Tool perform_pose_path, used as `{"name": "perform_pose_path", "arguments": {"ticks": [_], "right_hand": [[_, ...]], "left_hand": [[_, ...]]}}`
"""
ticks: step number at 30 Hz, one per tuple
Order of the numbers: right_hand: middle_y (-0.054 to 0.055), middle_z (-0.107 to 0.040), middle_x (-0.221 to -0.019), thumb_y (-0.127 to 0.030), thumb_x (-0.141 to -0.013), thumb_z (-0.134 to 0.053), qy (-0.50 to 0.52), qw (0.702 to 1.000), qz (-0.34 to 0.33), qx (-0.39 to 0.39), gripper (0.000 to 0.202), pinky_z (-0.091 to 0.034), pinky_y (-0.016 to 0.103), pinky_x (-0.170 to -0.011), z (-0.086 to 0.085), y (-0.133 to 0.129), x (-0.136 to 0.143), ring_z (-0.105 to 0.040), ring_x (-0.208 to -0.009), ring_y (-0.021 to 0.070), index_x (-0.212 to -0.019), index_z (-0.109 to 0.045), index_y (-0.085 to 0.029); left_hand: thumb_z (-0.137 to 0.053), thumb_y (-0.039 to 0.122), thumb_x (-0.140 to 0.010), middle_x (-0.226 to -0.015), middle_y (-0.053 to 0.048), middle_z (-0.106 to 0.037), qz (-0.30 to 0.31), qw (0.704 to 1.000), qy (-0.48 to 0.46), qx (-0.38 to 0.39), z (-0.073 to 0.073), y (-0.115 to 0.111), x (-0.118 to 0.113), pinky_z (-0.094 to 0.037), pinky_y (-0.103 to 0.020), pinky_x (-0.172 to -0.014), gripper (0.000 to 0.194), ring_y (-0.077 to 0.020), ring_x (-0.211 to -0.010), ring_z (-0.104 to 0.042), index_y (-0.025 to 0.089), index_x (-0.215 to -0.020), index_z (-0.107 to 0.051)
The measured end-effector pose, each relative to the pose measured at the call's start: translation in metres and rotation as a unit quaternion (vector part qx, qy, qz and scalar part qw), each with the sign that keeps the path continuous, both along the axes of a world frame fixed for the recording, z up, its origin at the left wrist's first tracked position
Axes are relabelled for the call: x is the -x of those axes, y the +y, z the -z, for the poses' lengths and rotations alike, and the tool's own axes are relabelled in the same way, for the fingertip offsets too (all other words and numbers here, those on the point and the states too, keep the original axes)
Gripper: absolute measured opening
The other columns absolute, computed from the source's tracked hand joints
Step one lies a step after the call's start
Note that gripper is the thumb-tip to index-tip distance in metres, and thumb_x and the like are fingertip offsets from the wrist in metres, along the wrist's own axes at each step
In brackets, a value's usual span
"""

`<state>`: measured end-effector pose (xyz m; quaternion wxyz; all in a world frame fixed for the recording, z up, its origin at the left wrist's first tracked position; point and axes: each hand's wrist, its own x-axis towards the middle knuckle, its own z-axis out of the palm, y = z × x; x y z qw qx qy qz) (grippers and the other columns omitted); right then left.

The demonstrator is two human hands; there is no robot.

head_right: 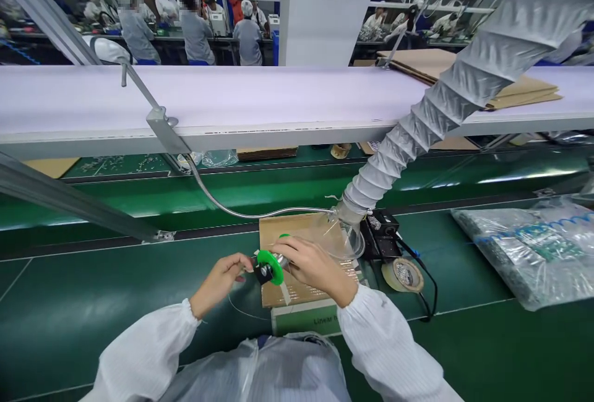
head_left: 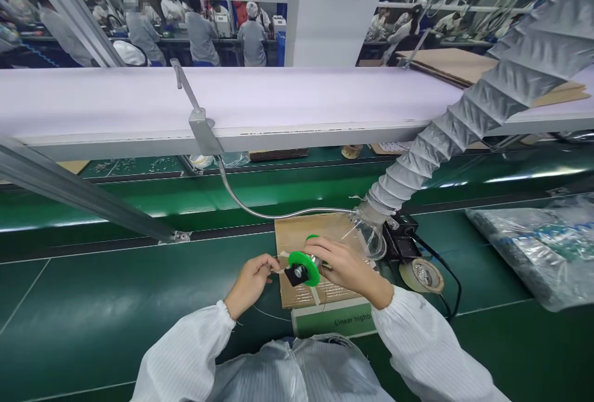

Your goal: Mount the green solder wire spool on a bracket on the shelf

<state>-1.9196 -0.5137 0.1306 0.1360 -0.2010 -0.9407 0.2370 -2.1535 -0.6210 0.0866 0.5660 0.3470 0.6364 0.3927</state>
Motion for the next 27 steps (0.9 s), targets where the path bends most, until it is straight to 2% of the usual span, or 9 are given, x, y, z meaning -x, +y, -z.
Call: {"name": "perform_pose_path", "arguments": {"ticks": [2,4,6,7,9,14,17,20,27], "right_hand": [[0.006,-0.064,-0.127,-0.012,-0.092,-0.053,-0.021,0.999,0.020,0.016,0.051,-0.058,0.044,-0.087,0.013,-0.003,0.004,-0.064,-0.114,0.0280,-0.136,-0.050,-0.036],[0.006,-0.064,-0.128,-0.015,-0.092,-0.057,-0.050,0.997,0.047,0.031,0.050,-0.057,0.044,-0.083,0.028,-0.006,0.007,-0.065,-0.111,0.0287,-0.137,-0.050,-0.034],[0.007,-0.065,-0.127,-0.016,-0.091,-0.059,-0.078,0.993,0.073,0.047,0.049,-0.056,0.040,-0.080,0.044,-0.010,0.009,-0.066,-0.109,0.0288,-0.137,-0.051,-0.030],[0.008,-0.065,-0.126,-0.016,-0.091,-0.059,-0.090,0.991,0.085,0.055,0.048,-0.055,0.038,-0.079,0.050,-0.013,0.010,-0.066,-0.109,0.0287,-0.137,-0.051,-0.028],[0.008,-0.065,-0.126,-0.018,-0.090,-0.059,-0.108,0.986,0.103,0.071,0.047,-0.052,0.035,-0.079,0.062,-0.020,0.013,-0.065,-0.111,0.0283,-0.135,-0.052,-0.026],[0.007,-0.070,-0.119,-0.027,-0.085,-0.062,-0.202,0.947,0.213,0.133,0.040,-0.046,0.035,-0.084,0.090,-0.034,0.032,-0.067,-0.107,0.0286,-0.125,-0.057,-0.025],[0.009,-0.074,-0.105,-0.040,-0.082,-0.066,-0.254,0.907,0.286,0.177,0.038,-0.045,0.034,-0.077,0.116,-0.038,0.042,-0.070,-0.099,0.0306,-0.116,-0.062,-0.024],[0.010,-0.076,-0.102,-0.049,-0.083,-0.064,-0.279,0.878,0.322,0.216,0.036,-0.045,0.031,-0.070,0.141,-0.044,0.049,-0.071,-0.098,0.0296,-0.110,-0.067,-0.026],[0.009,-0.076,-0.105,-0.033,-0.083,-0.067,-0.324,0.853,0.321,0.252,0.032,-0.045,0.028,-0.079,0.168,-0.059,0.068,-0.071,-0.100,0.0225,-0.114,-0.069,-0.026]], "left_hand": [[-0.048,0.027,-0.077,-0.071,-0.002,-0.063,-0.006,1.000,0.007,-0.011,0.007,-0.005,-0.003,-0.045,-0.027,-0.058,0.016,-0.0159,-0.063,-0.057,0.023,-0.066,-0.058],[-0.046,0.028,-0.081,-0.071,-0.001,-0.060,-0.003,0.998,0.056,-0.026,0.010,-0.012,-0.006,-0.044,-0.028,-0.058,0.017,-0.0157,-0.060,-0.054,0.023,-0.080,-0.062],[-0.052,0.033,-0.085,-0.095,-0.003,-0.065,0.044,0.989,0.134,-0.051,0.013,-0.018,-0.009,-0.046,-0.030,-0.066,0.034,-0.0160,-0.070,-0.057,0.024,-0.116,-0.063],[-0.056,0.036,-0.085,-0.112,-0.005,-0.065,0.079,0.981,0.165,-0.061,0.015,-0.020,-0.010,-0.048,-0.030,-0.071,0.049,-0.0161,-0.076,-0.059,0.024,-0.133,-0.054],[-0.059,0.039,-0.086,-0.132,-0.008,-0.059,0.145,0.964,0.215,-0.054,0.022,-0.019,-0.013,-0.050,-0.031,-0.077,0.064,-0.0162,-0.083,-0.062,0.025,-0.146,-0.042],[-0.047,0.022,-0.087,-0.094,-0.007,-0.073,0.242,0.898,0.363,0.056,0.050,0.004,-0.026,-0.049,-0.033,-0.079,0.033,-0.0245,-0.091,-0.069,0.020,-0.117,-0.062],[-0.042,0.024,-0.090,-0.100,-0.015,-0.074,0.266,0.873,0.397,0.099,0.068,0.012,-0.036,-0.049,-0.039,-0.083,0.032,-0.0315,-0.098,-0.069,0.015,-0.112,-0.064],[-0.034,0.026,-0.094,-0.107,-0.019,-0.074,0.282,0.851,0.420,0.140,0.082,0.009,-0.047,-0.049,-0.040,-0.087,0.037,-0.0319,-0.103,-0.069,0.012,-0.113,-0.063],[-0.031,0.026,-0.096,-0.109,-0.021,-0.073,0.283,0.813,0.463,0.211,0.101,-0.007,-0.054,-0.051,-0.040,-0.087,0.040,-0.0318,-0.105,-0.069,0.012,-0.109,-0.066]]}}
